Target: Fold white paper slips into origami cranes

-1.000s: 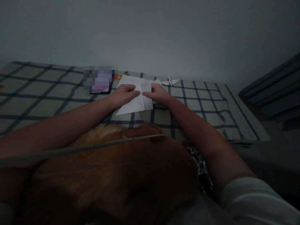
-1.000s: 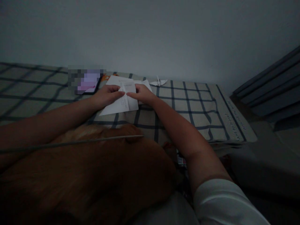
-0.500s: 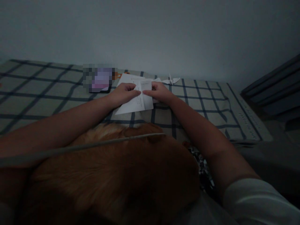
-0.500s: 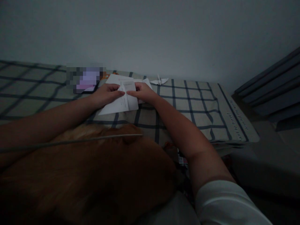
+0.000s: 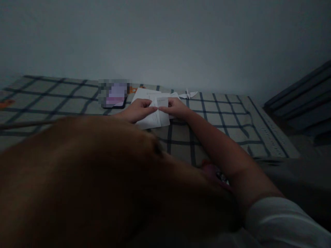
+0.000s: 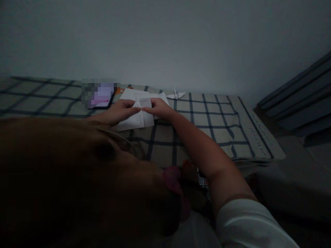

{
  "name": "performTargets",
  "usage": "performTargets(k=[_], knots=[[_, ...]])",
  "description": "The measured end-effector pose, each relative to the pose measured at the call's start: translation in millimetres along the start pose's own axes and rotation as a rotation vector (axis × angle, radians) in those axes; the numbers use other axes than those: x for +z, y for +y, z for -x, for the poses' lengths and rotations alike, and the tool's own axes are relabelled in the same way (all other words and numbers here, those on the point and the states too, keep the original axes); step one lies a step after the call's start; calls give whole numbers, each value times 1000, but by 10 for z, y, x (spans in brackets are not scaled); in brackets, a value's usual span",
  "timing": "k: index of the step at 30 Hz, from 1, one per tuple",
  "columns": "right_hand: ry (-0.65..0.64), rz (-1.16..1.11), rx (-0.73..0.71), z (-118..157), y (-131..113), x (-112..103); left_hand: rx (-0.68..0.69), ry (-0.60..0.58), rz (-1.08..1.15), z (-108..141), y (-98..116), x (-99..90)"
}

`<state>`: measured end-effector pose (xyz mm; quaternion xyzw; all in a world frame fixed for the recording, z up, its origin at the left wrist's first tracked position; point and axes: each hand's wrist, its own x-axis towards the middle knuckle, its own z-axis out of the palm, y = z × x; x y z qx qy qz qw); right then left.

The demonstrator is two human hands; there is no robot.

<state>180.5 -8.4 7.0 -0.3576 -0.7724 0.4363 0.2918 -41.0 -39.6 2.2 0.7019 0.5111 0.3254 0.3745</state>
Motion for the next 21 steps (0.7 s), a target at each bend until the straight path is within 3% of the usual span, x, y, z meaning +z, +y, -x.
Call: performTargets(k=[2, 8, 17, 21], knots=[[-2, 10, 3, -7, -8, 3, 36, -64, -29, 0, -6, -20], [-9, 15, 4, -5, 5, 4, 85, -95, -68, -43, -89, -44], [-37, -1, -37, -5, 49, 9, 86, -130, -28, -68, -101, -52], [-6, 56, -48, -22, 75, 29, 8, -81, -70, -63, -70, -53]])
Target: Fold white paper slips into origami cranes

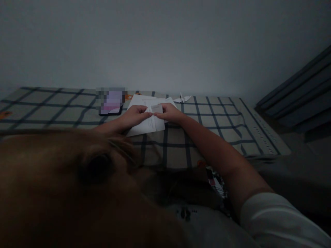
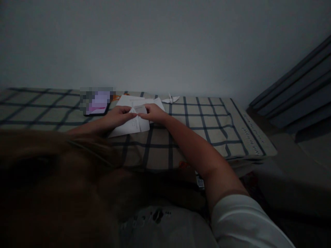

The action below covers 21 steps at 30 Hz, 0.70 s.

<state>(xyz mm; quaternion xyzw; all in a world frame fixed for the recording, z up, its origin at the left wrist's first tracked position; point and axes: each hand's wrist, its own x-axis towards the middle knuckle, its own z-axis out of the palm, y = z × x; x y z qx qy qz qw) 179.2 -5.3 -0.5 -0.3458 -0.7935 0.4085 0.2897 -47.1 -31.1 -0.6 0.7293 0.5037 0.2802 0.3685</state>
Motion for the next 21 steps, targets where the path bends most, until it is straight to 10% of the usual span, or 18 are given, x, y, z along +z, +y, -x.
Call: performTargets(k=[21], knots=[[-28, 27, -40, -2, 40, -30, -3, -17, 91, 20, 0, 11]])
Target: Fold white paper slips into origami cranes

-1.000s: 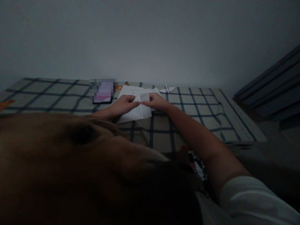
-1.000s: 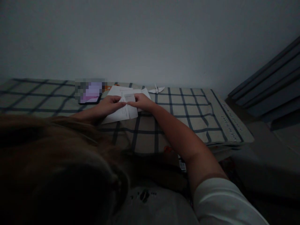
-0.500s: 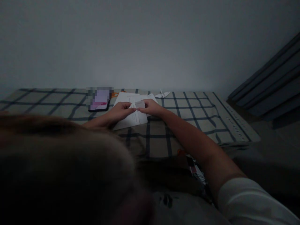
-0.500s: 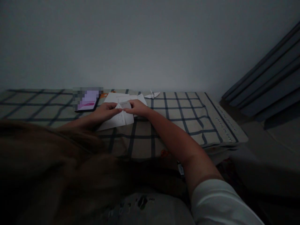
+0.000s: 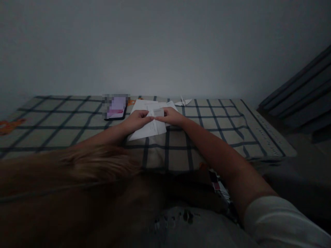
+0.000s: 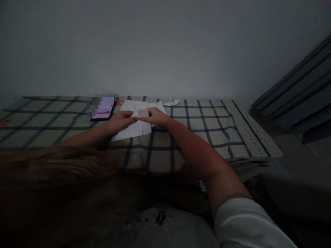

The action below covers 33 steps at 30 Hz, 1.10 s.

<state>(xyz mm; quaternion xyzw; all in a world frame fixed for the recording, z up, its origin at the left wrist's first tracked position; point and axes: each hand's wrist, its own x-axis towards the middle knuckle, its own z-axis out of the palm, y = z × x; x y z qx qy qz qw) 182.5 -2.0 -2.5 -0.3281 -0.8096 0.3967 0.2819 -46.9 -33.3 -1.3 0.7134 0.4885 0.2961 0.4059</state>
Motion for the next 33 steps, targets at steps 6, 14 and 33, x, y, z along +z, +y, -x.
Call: performTargets(k=[6, 14, 33], knots=[[-50, -3, 6, 0, -55, 38, -36, -5, 43, 57, 22, 0], [8, 48, -38, -5, -64, 88, -45, 23, 113, 75, 75, 15], [55, -53, 40, -15, -13, 42, -72, 61, 195, 98, 55, 49]])
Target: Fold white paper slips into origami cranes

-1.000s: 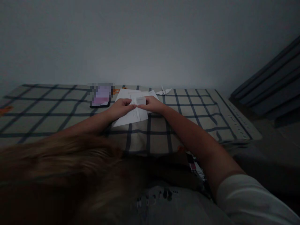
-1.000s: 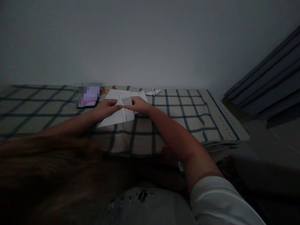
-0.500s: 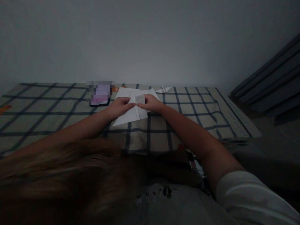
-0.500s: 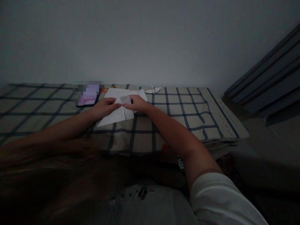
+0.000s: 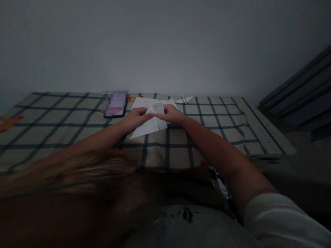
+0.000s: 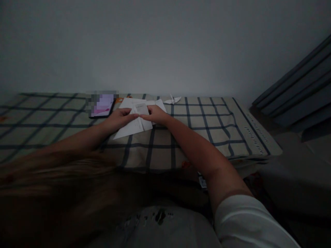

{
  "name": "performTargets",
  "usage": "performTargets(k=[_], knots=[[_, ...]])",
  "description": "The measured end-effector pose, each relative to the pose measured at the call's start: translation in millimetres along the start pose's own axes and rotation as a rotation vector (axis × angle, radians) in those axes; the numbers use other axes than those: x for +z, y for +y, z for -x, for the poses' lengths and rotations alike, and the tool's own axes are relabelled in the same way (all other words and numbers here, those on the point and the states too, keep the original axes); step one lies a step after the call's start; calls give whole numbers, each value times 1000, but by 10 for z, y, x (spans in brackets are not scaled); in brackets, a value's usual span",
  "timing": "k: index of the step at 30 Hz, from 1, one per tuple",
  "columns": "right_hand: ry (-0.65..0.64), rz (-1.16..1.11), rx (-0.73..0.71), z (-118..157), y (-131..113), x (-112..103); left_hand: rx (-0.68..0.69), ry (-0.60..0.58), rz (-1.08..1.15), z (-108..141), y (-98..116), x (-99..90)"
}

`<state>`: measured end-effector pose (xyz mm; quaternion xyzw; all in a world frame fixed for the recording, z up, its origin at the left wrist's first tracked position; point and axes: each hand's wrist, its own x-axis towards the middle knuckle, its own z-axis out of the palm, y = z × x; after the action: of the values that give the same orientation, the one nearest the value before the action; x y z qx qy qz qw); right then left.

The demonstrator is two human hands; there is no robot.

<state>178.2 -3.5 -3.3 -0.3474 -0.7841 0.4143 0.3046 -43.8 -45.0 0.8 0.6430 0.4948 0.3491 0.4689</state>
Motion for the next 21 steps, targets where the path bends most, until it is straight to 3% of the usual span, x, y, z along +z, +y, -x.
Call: performTargets(k=[7, 21], knots=[[-50, -85, -3, -32, 75, 29, -1, -52, -93, 54, 22, -61], [-99, -90, -17, -18, 66, 36, 55, -16, -156, 60, 21, -62]])
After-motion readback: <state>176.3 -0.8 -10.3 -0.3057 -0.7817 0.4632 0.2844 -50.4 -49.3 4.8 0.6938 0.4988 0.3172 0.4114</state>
